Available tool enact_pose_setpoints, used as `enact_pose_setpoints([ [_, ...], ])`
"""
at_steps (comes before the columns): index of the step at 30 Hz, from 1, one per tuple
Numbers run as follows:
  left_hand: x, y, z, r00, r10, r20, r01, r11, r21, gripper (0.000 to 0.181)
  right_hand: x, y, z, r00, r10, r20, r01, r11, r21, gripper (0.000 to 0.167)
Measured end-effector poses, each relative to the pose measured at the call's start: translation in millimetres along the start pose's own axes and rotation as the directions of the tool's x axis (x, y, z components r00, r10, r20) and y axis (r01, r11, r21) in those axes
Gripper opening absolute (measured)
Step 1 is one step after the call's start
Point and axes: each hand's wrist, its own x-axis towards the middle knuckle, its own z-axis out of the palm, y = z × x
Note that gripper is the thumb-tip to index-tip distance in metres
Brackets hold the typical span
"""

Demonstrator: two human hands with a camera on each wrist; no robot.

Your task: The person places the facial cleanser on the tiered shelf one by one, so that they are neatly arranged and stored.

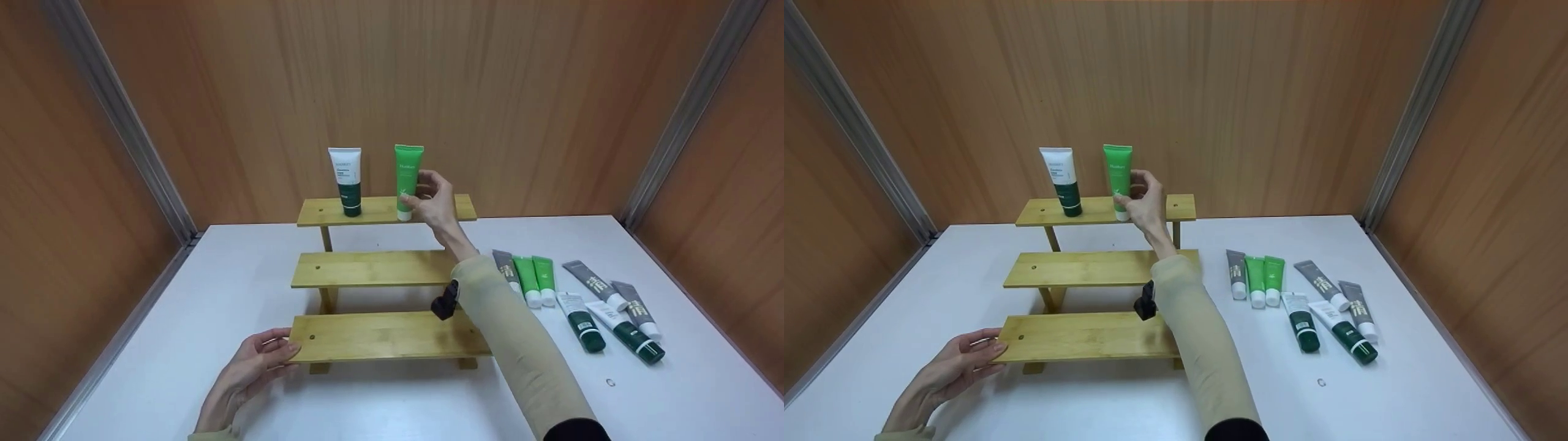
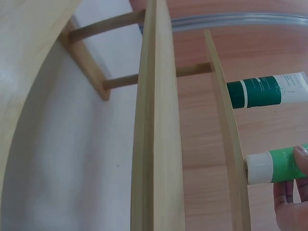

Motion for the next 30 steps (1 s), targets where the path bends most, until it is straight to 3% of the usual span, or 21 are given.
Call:
enact_pose_setpoints([
  [16, -4.0, -0.9, -1.9, 1.0, 0.011, 0.018, -0.011, 1.0, -0.01, 0.054, 13.3, 6, 23, 0.999, -0.025, -0.037, 0.024, 0.999, -0.025, 0.045],
  [30, -2.2, 1.0, 1.1, 1.0, 0.009, 0.015, -0.01, 1.0, 0.02, 0.058, 13.3, 8, 21, 0.999, -0.039, -0.032, 0.039, 0.999, -0.02, 0.045],
])
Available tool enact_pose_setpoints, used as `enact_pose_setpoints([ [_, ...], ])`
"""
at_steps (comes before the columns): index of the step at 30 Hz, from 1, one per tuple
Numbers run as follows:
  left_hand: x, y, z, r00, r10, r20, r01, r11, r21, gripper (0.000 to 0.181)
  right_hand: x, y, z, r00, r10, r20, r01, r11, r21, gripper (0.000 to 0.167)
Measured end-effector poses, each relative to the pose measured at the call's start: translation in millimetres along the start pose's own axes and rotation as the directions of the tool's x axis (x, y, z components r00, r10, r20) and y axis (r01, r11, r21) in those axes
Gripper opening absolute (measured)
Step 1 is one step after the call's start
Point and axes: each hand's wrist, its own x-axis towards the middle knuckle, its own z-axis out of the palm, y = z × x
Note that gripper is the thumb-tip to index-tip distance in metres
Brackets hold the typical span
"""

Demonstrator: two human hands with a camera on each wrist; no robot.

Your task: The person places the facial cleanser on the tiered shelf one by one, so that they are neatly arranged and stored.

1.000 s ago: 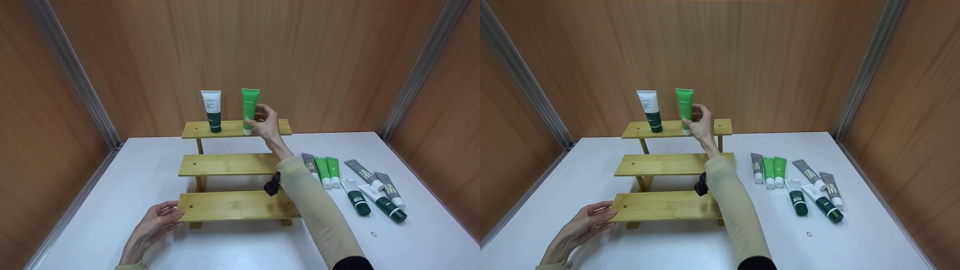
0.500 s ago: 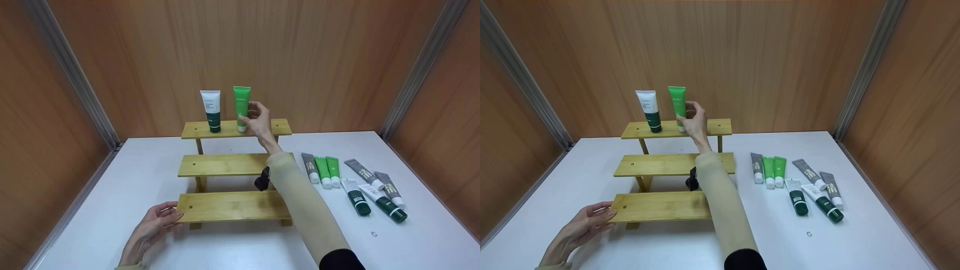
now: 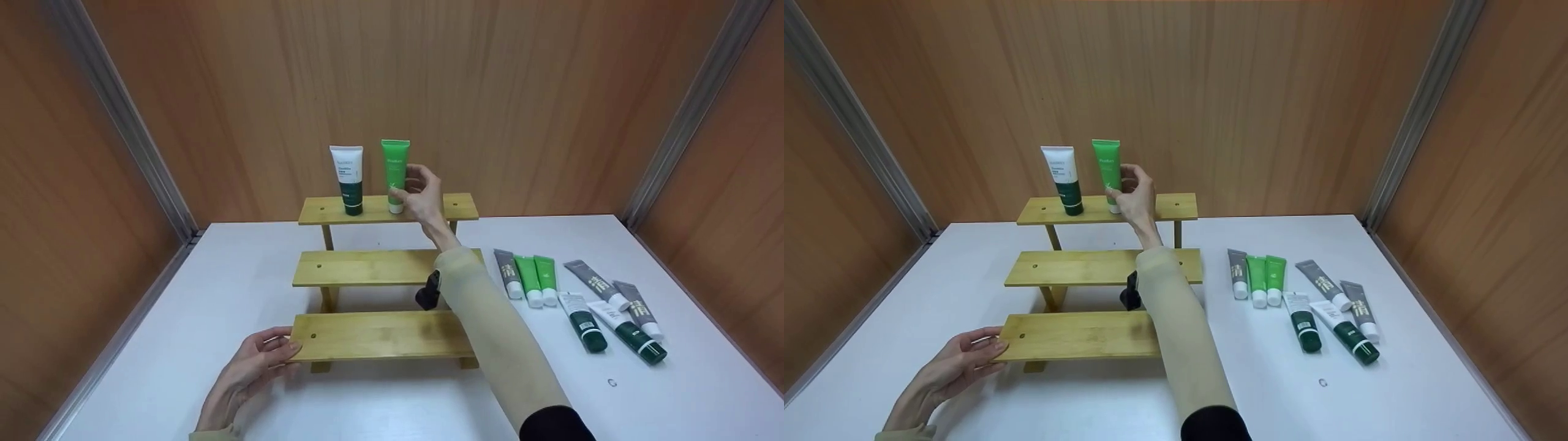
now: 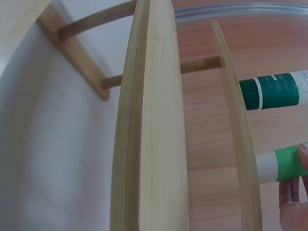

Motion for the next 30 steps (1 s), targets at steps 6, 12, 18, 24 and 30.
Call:
enact_pose_setpoints([
  [6, 2.2, 1.1, 1.9, 1.0, 0.011, 0.004, -0.011, 1.0, 0.015, 0.062, 0.3, 1, -3, 1.0, -0.019, -0.006, 0.019, 1.0, 0.008, 0.045],
  [12, 2.6, 1.0, 2.3, 1.0, -0.002, -0.006, 0.002, 1.0, 0.01, 0.064, -3.2, -1, -5, 1.0, -0.023, 0.014, 0.023, 1.0, -0.002, 0.049],
  [18, 2.7, 0.0, 0.8, 1.0, 0.002, 0.012, -0.002, 1.0, -0.007, 0.057, -20.3, -5, -23, 0.997, -0.059, 0.039, 0.061, 0.997, -0.036, 0.054],
  [24, 1.6, -0.5, -2.0, 1.0, -0.011, 0.0, 0.011, 1.0, -0.005, 0.056, -61.2, -9, -72, 0.989, -0.089, 0.119, 0.105, 0.985, -0.136, 0.052],
  [30, -0.3, -2.1, -4.4, 1.0, -0.015, -0.005, 0.015, 1.0, 0.0, 0.059, -107.0, -5, -145, 0.971, -0.053, 0.231, 0.131, 0.933, -0.335, 0.049],
])
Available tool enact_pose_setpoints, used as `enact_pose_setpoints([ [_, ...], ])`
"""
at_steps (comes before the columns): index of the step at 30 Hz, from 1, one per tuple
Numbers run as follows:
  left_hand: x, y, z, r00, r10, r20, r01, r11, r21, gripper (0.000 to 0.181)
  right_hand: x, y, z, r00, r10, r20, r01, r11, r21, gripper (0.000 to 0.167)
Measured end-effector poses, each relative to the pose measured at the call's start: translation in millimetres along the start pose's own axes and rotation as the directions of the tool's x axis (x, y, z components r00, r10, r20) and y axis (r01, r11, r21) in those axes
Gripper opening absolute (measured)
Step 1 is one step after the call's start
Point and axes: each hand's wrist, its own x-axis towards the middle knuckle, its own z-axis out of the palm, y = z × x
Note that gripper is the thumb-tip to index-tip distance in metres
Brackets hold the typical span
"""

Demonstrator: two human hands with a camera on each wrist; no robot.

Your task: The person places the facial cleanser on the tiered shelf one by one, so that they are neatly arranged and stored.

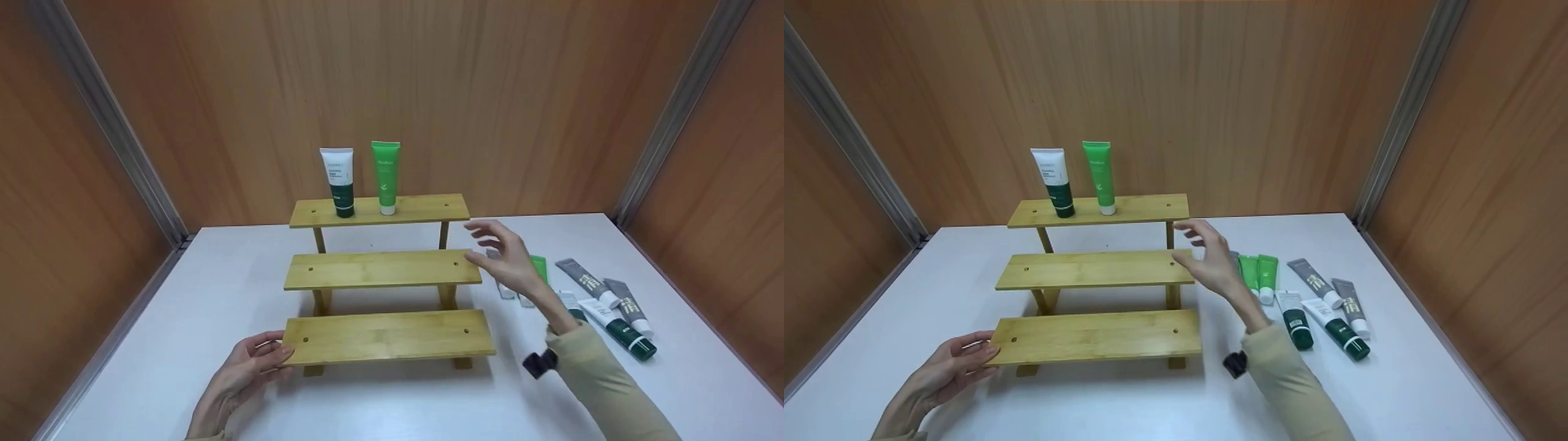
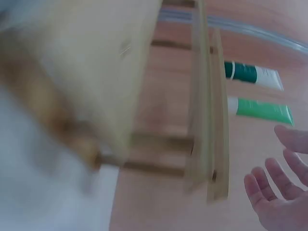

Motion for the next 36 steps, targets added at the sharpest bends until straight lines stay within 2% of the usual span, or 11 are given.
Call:
enact_pose_setpoints([
  [6, -0.5, 0.8, -1.5, 1.0, 0.004, 0.011, -0.004, 1.0, -0.002, 0.059, -60.8, 35, -59, 0.991, 0.126, 0.053, -0.115, 0.978, -0.174, 0.047],
  [10, -1.3, 1.1, -2.4, 1.0, -0.004, -0.006, 0.004, 1.0, 0.002, 0.064, -94.7, 58, -88, 0.989, 0.143, 0.047, -0.13, 0.967, -0.218, 0.044],
  [14, -1.2, 1.4, -2.2, 1.0, -0.014, -0.022, 0.014, 1.0, 0.012, 0.067, -116.2, 79, -108, 0.986, 0.156, 0.053, -0.14, 0.964, -0.226, 0.043],
  [18, -0.4, 0.8, -1.3, 0.999, -0.027, -0.032, 0.027, 1.0, 0.008, 0.067, -127.7, 94, -121, 0.974, 0.21, 0.078, -0.187, 0.954, -0.236, 0.046],
  [24, 0.4, -0.1, -0.2, 1.0, -0.019, -0.01, 0.019, 1.0, 0.005, 0.062, -136.6, 107, -128, 0.941, 0.314, 0.123, -0.278, 0.929, -0.244, 0.05],
  [33, -1.0, 0.4, -0.4, 1.0, 0.011, 0.018, -0.011, 1.0, -0.012, 0.05, -141.5, 114, -130, 0.909, 0.38, 0.168, -0.335, 0.91, -0.245, 0.054],
  [36, -1.1, 0.8, -0.1, 1.0, 0.013, 0.021, -0.013, 1.0, -0.02, 0.048, -141.7, 115, -131, 0.909, 0.381, 0.169, -0.333, 0.908, -0.254, 0.053],
])
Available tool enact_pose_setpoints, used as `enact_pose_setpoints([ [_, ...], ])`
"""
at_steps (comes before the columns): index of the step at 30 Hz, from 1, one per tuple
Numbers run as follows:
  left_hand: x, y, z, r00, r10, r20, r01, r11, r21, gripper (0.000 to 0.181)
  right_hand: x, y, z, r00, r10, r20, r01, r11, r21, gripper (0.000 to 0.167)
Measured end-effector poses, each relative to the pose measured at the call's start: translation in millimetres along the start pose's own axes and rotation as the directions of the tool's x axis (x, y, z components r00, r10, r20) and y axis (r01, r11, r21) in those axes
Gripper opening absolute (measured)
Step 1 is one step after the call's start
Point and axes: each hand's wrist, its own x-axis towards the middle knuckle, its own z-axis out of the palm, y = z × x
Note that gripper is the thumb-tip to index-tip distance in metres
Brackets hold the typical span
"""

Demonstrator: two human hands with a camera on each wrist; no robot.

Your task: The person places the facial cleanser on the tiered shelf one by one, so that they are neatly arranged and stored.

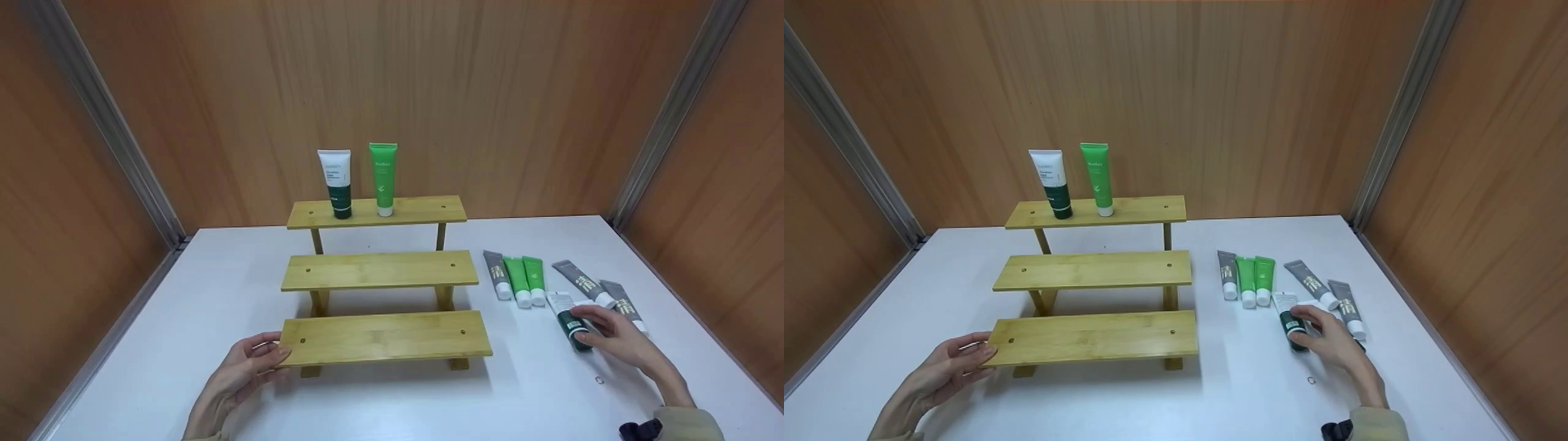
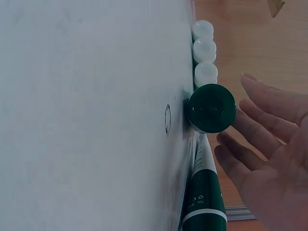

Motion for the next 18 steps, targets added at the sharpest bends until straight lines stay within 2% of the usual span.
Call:
enact_pose_setpoints([
  [7, 0.2, -0.5, 0.6, 0.999, -0.029, -0.016, 0.029, 0.999, -0.021, 0.053, -1.9, -0.7, -0.2, 0.999, -0.017, -0.038, 0.014, 0.997, -0.074, 0.045],
  [11, 0.3, -0.6, 0.2, 0.999, -0.03, -0.014, 0.03, 0.999, -0.016, 0.057, -2.3, -2.4, -1.3, 0.998, 0.039, -0.052, -0.046, 0.991, -0.125, 0.042],
  [18, 0.2, -0.7, -0.7, 1.0, -0.016, -0.003, 0.016, 1.0, -0.011, 0.051, 0.2, -6.1, -1.1, 0.983, 0.149, -0.106, -0.161, 0.98, -0.12, 0.037],
])
